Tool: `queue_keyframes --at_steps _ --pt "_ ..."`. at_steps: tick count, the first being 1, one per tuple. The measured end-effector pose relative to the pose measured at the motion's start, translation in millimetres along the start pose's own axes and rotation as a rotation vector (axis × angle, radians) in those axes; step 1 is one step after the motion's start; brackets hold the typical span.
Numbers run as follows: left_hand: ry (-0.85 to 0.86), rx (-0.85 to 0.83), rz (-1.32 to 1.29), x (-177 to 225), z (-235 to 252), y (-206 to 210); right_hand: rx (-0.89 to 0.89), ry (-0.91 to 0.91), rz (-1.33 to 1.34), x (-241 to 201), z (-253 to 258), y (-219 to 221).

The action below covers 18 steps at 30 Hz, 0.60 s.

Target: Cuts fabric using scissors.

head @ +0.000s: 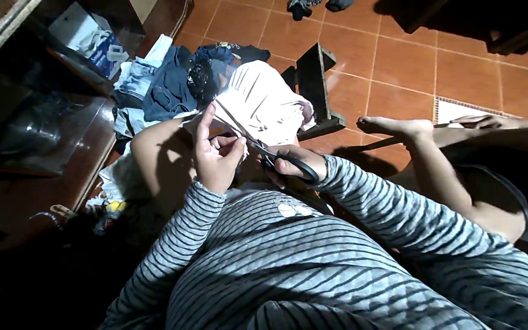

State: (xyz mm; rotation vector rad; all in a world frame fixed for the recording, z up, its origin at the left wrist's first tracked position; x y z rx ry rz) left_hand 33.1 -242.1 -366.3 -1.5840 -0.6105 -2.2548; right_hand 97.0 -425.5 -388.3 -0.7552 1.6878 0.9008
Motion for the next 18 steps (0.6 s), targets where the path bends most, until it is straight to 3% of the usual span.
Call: queue_keyframes --at_steps 18 --pt "0.053 -0.07 0.011 2.9 -1.2 -12.0 -0.084 -0.055 0.102 2.1 7.7 -5.8"
Point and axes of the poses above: each hand's wrist, its own z-axis towards the middle knuckle, its own y-axis out of the palm, x = y × z, the point moved 2 cm from there along z, towards the middle knuckle, and after that the axes turned 7 degrees about x, right-handed, at the moved point
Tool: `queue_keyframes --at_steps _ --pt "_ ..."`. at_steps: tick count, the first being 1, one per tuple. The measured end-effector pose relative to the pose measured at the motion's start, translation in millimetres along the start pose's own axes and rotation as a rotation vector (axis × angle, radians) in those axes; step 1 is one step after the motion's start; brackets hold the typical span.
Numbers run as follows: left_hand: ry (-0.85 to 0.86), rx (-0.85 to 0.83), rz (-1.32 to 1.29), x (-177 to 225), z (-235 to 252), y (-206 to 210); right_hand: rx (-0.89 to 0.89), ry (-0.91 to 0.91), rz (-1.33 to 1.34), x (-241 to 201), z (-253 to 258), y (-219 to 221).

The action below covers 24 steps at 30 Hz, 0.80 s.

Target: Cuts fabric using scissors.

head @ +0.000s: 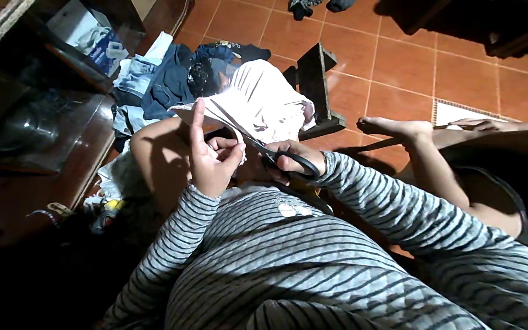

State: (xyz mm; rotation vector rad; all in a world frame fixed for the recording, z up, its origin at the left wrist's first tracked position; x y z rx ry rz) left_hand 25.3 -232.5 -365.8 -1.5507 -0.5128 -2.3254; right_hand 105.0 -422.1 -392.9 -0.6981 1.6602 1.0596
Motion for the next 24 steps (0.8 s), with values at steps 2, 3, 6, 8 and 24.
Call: queue_keyframes --at_steps 2,3,6,8,24 --pt "0.008 0.004 -0.013 0.2 0.0 -0.4 -0.003 -0.002 0.01 0.0 0.6 0.6" --pt "0.007 0.006 -0.013 0.2 0.0 -0.6 0.0 0.004 0.006 -1.0 0.4 1.0" --pt "0.006 -0.001 0.0 -0.6 -0.6 -1.9 0.015 0.029 -0.001 -4.8 -1.7 0.5" --pt "0.014 -0.015 0.002 0.0 -1.1 -3.0 0.007 0.016 -0.005 -4.7 -2.6 -0.7" --pt "0.033 -0.056 0.006 4.4 -3.4 -6.0 -0.042 -0.009 0.021 -7.8 4.8 4.7"
Point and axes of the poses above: each hand's wrist, its own z-axis towards the middle knuckle, its own y-axis out of the palm, x = y × z, the point moved 2 cm from there along z, towards the middle knuckle, and after that the axes turned 7 degrees about x, right-handed, at the moved point
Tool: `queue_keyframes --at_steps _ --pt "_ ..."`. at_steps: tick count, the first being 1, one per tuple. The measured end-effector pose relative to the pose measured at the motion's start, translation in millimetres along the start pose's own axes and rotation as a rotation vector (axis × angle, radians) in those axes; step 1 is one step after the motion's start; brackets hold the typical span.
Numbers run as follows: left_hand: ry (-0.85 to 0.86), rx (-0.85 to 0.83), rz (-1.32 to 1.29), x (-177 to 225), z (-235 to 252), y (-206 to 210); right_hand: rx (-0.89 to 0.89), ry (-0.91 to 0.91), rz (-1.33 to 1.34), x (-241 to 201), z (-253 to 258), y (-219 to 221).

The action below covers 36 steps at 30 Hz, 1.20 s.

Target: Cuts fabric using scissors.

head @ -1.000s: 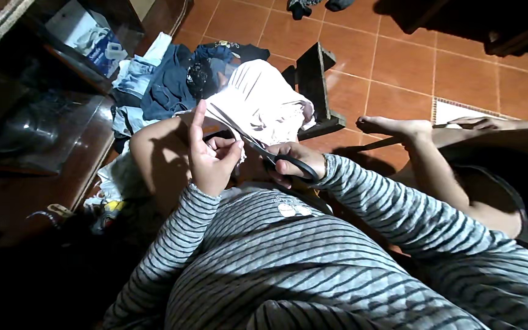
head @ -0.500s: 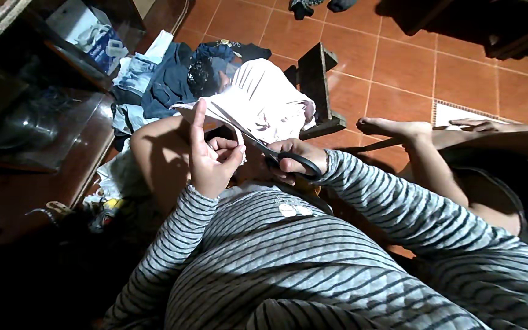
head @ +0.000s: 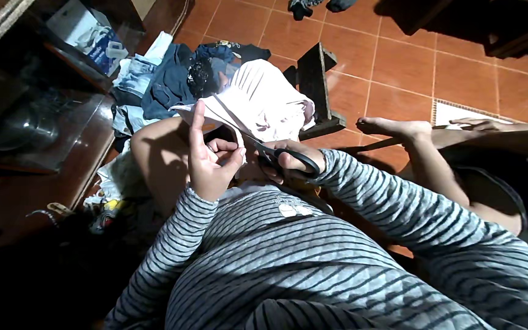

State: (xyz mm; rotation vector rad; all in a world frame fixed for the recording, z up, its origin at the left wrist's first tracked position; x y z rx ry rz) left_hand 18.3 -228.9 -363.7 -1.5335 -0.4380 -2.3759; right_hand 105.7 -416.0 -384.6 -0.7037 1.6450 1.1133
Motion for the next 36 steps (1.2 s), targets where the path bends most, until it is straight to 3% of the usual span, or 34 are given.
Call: queue_keyframes --at_steps 30,36 --pt "0.012 -0.042 0.026 0.2 -2.3 -3.0 0.028 0.044 -0.069 -3.6 -1.6 -8.8" --pt "0.0 0.038 -0.013 -0.7 -2.6 -9.1 0.056 0.041 -0.159 -11.2 0.6 -13.8"
Point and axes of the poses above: each hand's wrist, its own z-axis towards the middle knuckle, its own y-axis out of the palm, x = y × z, the point moved 2 cm from there along z, towards the middle knuckle, and after that the axes turned 7 degrees about x, right-handed, at the moved point
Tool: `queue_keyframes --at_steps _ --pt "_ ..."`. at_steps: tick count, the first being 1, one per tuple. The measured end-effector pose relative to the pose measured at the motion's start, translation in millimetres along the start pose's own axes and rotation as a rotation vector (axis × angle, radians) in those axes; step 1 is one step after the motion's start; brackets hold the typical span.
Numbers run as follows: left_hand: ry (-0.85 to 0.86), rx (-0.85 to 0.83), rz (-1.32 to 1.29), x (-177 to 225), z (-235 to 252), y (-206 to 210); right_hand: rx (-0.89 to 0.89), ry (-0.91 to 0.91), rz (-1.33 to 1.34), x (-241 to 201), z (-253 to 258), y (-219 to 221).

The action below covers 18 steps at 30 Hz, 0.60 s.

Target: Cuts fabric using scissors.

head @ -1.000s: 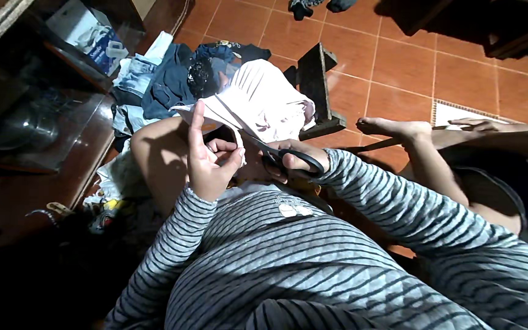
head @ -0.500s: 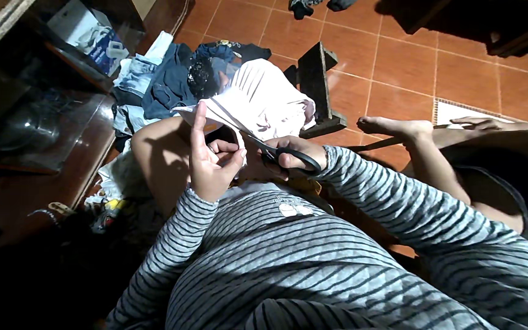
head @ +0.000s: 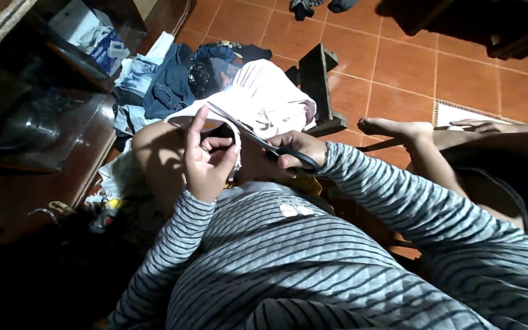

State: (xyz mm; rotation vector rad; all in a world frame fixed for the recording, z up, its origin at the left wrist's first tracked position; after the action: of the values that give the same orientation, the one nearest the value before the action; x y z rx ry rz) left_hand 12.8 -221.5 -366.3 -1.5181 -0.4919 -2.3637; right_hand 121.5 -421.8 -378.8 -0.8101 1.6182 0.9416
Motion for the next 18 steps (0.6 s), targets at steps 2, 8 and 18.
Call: queue_keyframes --at_steps 2,8,18 --pt "-0.038 0.138 0.027 -0.2 3.8 -0.4 0.052 -0.008 -0.091 -1.0 -0.2 0.0" --pt "-0.139 0.335 -0.087 -4.3 20.4 6.0 0.281 0.224 -0.392 -81.9 -6.4 58.5" --pt "-0.004 0.265 -0.05 -4.8 26.0 12.4 0.327 0.527 -0.639 -126.3 0.9 92.4"
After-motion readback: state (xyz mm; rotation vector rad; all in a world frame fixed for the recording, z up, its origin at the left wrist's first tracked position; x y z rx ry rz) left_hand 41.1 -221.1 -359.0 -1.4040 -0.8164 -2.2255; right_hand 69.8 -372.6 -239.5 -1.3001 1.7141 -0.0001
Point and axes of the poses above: each hand's wrist, its own z-axis towards the middle knuckle, its own y-axis out of the palm, x = y × z, the point moved 2 cm from there along z, towards the middle knuckle, and after that the axes turned 7 degrees about x, right-handed, at the moved point
